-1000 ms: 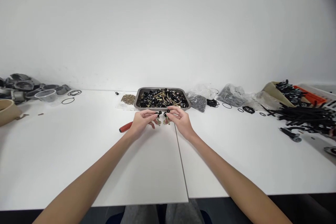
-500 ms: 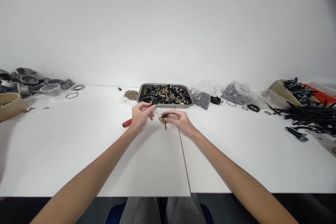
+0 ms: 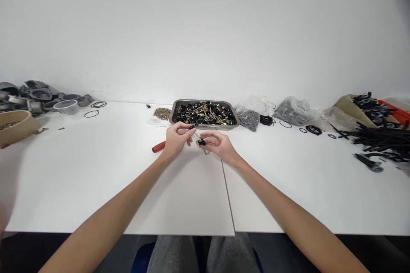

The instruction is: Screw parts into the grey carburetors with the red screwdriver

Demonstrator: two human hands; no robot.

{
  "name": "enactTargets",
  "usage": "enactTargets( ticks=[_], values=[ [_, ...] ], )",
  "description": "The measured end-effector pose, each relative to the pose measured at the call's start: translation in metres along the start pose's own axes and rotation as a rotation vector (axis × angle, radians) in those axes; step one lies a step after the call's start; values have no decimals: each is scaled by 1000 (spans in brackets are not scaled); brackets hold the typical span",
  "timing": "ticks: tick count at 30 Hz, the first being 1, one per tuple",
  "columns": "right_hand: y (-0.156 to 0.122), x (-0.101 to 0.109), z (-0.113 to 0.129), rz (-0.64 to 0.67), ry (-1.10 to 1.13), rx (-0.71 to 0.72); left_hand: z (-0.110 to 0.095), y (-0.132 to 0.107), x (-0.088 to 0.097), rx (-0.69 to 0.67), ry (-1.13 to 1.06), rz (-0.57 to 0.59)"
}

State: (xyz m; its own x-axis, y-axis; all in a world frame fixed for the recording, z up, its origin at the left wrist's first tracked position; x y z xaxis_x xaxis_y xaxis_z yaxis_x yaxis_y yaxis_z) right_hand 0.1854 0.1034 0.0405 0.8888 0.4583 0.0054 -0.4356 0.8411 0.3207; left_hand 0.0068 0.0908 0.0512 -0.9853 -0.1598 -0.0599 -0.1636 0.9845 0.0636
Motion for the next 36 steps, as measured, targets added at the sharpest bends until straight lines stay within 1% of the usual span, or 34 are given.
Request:
enactTargets(
  ticks=[10,20,28,31,33,36],
  values=[
    [0,0,1,-51,-30,-4,0,-1,0,-46,-19,-17],
    [0,-3,-1,-60,-105,76,0,-4,-4,-38,29,20],
    [0,0,-4,-171,-247,186,-4,-3,-1,-26,134,13],
    [-1,0,-3,-183,-300,224,-3,-4,-1,-43,197,2],
    [-2,-1,-3,-179,-317,241,-2,-5,-3,-59,271,24],
    [-3,-2,-2,-179,-339,264,2,-6,-6,-60,343,87]
  ],
)
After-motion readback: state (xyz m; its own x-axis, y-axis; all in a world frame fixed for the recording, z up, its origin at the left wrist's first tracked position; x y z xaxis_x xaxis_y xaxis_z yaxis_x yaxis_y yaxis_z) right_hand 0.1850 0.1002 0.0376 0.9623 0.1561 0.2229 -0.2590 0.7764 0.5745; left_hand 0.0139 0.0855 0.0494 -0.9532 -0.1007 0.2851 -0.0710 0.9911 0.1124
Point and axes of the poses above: each hand's wrist, its own y-axis towards the middle knuckle, its own x-axis out of the back of the hand, z = x × y, the point moved 2 cm from there along y, towards the middle knuckle, and after that the axes turned 9 degrees about x, right-handed, at the moved point
